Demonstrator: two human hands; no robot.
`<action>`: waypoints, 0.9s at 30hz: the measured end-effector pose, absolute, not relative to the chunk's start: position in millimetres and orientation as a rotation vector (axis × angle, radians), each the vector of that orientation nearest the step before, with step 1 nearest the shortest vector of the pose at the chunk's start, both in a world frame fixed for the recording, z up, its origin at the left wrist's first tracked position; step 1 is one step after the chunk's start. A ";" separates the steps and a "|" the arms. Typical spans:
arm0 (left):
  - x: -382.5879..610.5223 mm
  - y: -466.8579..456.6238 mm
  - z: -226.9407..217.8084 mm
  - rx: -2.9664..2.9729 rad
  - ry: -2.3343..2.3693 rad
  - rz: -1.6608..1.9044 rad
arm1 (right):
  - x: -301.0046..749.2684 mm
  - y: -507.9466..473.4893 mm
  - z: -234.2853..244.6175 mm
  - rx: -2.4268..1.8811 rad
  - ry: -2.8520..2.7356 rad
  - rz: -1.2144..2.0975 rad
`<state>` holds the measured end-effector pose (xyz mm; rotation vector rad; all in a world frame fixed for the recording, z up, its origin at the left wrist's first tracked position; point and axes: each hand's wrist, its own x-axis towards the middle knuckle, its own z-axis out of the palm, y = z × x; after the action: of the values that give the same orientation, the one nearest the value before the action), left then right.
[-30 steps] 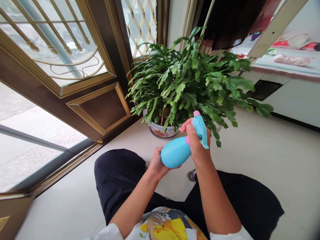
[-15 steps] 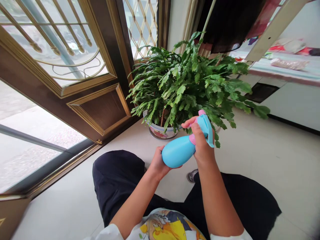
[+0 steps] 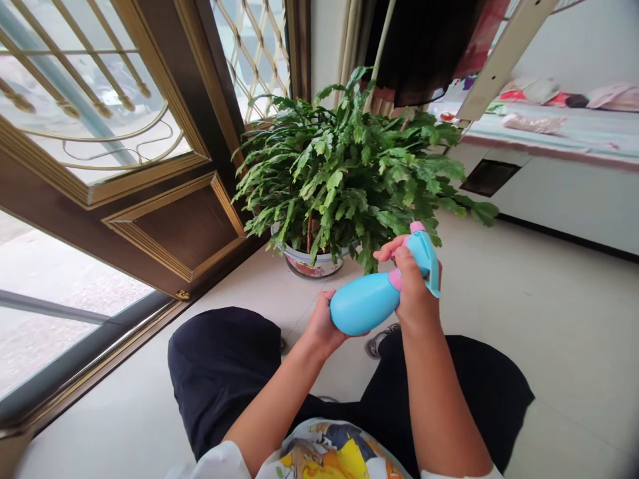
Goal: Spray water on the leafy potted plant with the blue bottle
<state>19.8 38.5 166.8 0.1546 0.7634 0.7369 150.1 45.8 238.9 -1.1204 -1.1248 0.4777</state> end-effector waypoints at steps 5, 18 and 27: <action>34.4 38.8 161.0 0.138 0.704 0.728 | 164.0 39.3 241.4 -1.153 -1.129 0.444; 48.0 34.9 168.1 0.139 0.689 0.728 | 179.6 39.6 240.4 -1.072 -1.123 0.474; 48.1 30.7 175.4 0.151 0.713 0.731 | 183.1 42.4 238.4 -1.101 -1.156 0.438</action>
<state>48.1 30.7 175.4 0.1506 0.7125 0.7306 183.1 42.4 238.4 -1.1007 -1.1560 0.4376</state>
